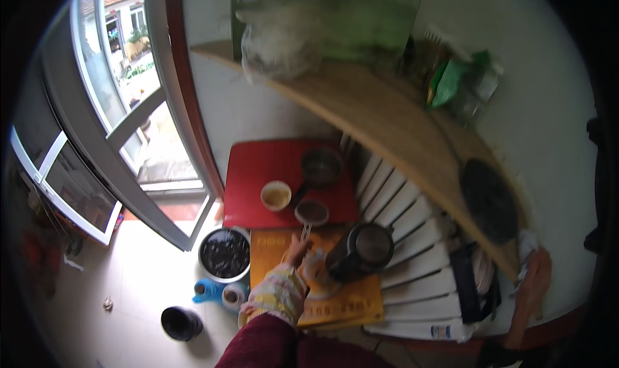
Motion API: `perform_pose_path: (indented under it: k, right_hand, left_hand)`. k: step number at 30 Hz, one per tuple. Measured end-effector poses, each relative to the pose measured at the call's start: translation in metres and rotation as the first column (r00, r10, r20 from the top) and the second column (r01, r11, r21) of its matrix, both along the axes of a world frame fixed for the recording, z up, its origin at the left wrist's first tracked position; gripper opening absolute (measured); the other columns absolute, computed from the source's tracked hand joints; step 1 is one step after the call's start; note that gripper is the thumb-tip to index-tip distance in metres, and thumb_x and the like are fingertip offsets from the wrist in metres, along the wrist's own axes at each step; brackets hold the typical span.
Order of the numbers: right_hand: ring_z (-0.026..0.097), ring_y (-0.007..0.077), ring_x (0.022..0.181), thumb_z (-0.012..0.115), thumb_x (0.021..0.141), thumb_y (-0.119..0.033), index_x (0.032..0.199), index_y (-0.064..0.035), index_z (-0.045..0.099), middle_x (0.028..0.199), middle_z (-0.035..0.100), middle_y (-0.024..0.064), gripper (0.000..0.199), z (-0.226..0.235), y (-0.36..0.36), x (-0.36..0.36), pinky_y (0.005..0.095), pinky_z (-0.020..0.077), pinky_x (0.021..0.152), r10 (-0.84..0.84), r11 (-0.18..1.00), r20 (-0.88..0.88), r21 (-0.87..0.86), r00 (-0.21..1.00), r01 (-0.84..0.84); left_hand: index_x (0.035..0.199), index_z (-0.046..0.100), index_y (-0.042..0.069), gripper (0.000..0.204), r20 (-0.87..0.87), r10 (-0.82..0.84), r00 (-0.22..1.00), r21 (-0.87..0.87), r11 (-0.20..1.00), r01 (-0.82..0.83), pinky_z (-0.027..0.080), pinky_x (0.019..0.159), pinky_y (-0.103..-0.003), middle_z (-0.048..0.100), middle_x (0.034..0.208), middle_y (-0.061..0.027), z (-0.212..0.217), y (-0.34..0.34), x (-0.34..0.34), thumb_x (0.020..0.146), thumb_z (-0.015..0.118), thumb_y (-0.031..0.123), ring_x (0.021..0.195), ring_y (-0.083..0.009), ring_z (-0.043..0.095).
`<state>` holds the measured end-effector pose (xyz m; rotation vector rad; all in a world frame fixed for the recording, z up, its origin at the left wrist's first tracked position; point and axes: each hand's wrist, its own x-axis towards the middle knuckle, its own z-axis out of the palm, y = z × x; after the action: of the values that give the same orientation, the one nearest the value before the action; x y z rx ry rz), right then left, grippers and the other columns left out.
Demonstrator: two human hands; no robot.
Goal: The person wipes a wooden shelf and surrounding surfaces with a cloth, moving items such as a small fan, jars, and a green packet aside to reach the work area. The person also wipes a wall switch and returns items to the shelf.
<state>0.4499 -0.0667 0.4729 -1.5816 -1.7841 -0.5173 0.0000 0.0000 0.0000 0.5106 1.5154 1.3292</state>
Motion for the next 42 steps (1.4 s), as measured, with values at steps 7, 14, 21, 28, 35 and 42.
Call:
perform_pose_path:
  k: [7, 14, 21, 28, 35, 42]
  right_hand:
    - [0.05, 0.0308, 0.082, 0.04, 0.094, -0.017, 0.098, 0.0042, 0.055, 0.086, 0.053, 0.018, 0.026, 0.006, -0.002, -0.017, 0.0386, 0.0394, 0.073, 0.001, 1.0, -0.019, 0.023, 1.0, 0.0]
    - [0.049, 0.0305, 0.08, 0.04, 0.095, -0.019, 0.096, 0.0044, 0.055, 0.084, 0.052, 0.0168, 0.028, 0.001, 0.001, -0.011, 0.0392, 0.0393, 0.072, -0.047, 0.999, -0.014, -0.005, 0.999, 0.047]
    - [0.052, 0.0303, 0.085, 0.039, 0.095, -0.022, 0.1, 0.0038, 0.055, 0.088, 0.055, 0.0159, 0.031, -0.001, 0.0, -0.011, 0.0383, 0.0408, 0.075, -0.073, 0.997, -0.044, 0.025, 0.996, 0.074]
    - [0.051, 0.0298, 0.084, 0.039, 0.095, -0.022, 0.098, 0.0028, 0.057, 0.086, 0.054, 0.0153, 0.031, 0.003, -0.003, -0.016, 0.0375, 0.0407, 0.076, -0.014, 1.0, -0.061, 0.027, 0.998, 0.016]
    - [0.048, 0.0304, 0.078, 0.038, 0.094, -0.019, 0.095, 0.0041, 0.056, 0.082, 0.051, 0.0158, 0.029, 0.008, -0.005, -0.023, 0.0383, 0.0389, 0.071, 0.013, 0.999, -0.001, 0.031, 1.0, -0.013]
    - [0.047, 0.0325, 0.078, 0.04, 0.093, -0.018, 0.095, 0.0055, 0.055, 0.083, 0.051, 0.0171, 0.028, 0.006, -0.002, -0.018, 0.0392, 0.0386, 0.07, 0.007, 0.998, 0.03, 0.06, 1.0, -0.009]
  left_hand:
    - [0.103, 0.053, 0.004, 0.04, -0.102, -0.445, 0.89, -0.244, 0.878, 0.411, 0.047, 0.062, -0.036, 0.06, 0.083, -0.0157, -0.02, 0.004, -0.022, 0.069, 0.069, 0.017, 0.071, -0.027, 0.058]
    - [0.085, 0.059, -0.001, 0.016, -0.658, 0.567, 0.495, 0.515, 0.819, -0.252, 0.047, 0.064, -0.041, 0.062, 0.078, -0.0186, 0.165, -0.02, -0.087, 0.081, 0.057, 0.014, 0.07, -0.0339, 0.061]
    - [0.106, 0.059, 0.006, 0.033, -0.397, 0.915, 0.069, 0.91, 0.384, 0.155, 0.044, 0.079, -0.037, 0.058, 0.101, -0.0105, 0.459, 0.022, -0.155, 0.078, 0.066, 0.021, 0.096, -0.029, 0.054]
    - [0.123, 0.048, 0.005, 0.088, -0.888, 0.459, 0.019, 0.452, 0.881, -0.138, 0.038, 0.095, -0.043, 0.048, 0.127, -0.0159, 0.559, 0.1, -0.164, 0.058, 0.072, 0.06, 0.119, -0.0317, 0.045]
    - [0.114, 0.055, 0.005, 0.079, -0.973, 0.209, 0.098, 0.209, 0.978, -0.006, 0.046, 0.086, -0.04, 0.062, 0.109, -0.0141, 0.557, 0.124, -0.17, 0.057, 0.075, 0.056, 0.105, -0.0304, 0.058]
    - [0.099, 0.066, 0.004, 0.045, -0.831, 0.292, 0.473, 0.4, 0.905, 0.146, 0.052, 0.072, -0.035, 0.067, 0.091, -0.0111, 0.549, 0.146, -0.177, 0.065, 0.077, 0.031, 0.081, -0.023, 0.065]
